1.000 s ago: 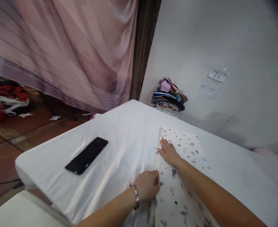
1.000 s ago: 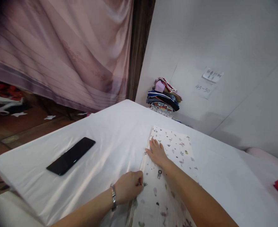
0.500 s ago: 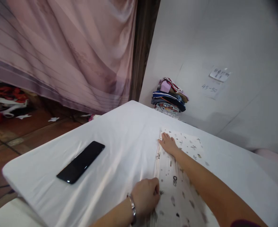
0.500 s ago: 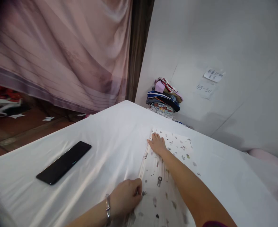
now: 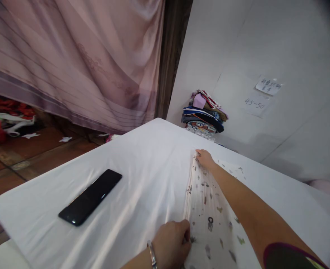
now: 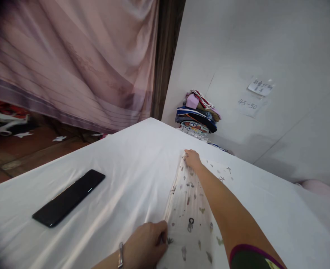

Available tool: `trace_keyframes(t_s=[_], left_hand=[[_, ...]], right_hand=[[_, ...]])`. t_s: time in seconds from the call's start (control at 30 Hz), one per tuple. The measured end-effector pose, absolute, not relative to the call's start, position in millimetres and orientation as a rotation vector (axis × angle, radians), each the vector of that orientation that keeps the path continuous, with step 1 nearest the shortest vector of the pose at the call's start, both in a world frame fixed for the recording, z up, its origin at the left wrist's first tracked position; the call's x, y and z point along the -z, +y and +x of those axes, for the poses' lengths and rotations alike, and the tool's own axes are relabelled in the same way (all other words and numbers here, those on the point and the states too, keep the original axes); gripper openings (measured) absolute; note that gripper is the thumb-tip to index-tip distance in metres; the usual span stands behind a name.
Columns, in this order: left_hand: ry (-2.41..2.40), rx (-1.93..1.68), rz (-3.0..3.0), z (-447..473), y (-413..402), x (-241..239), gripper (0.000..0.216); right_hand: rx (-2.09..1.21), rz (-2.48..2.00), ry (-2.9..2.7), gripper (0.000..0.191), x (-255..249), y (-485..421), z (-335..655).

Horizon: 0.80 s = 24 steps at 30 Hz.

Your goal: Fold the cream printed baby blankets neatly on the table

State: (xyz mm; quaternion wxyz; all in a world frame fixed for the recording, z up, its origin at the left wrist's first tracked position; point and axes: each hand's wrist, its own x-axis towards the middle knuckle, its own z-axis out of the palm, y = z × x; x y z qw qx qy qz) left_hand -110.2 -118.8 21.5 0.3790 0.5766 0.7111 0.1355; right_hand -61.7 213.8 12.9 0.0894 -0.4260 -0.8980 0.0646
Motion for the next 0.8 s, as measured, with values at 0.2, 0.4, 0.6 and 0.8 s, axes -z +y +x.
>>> trace_keyframes(t_s=[0.2, 0.4, 0.6, 0.8], left_hand=[[1.812, -0.309, 1.462, -109.1, -116.7, -22.7, 0.018], [1.81, -0.312, 1.469, -109.4, -117.0, -27.0, 0.019], [1.825, -0.329, 1.476, -109.3, -118.2, -25.0, 0.02], [1.812, -0.333, 1.467, -109.6, -117.9, -26.1, 0.018]], right_hand=[[-0.202, -1.125, -2.578, 0.031, -10.4, 207.6, -42.0], [-0.224, -1.062, -2.515, 0.031, -9.6, 199.4, -31.6], [-0.231, -1.127, -2.455, 0.02, -10.3, 200.0, -29.7], [-0.209, -1.103, -2.467, 0.014, -12.3, 201.1, -28.8]])
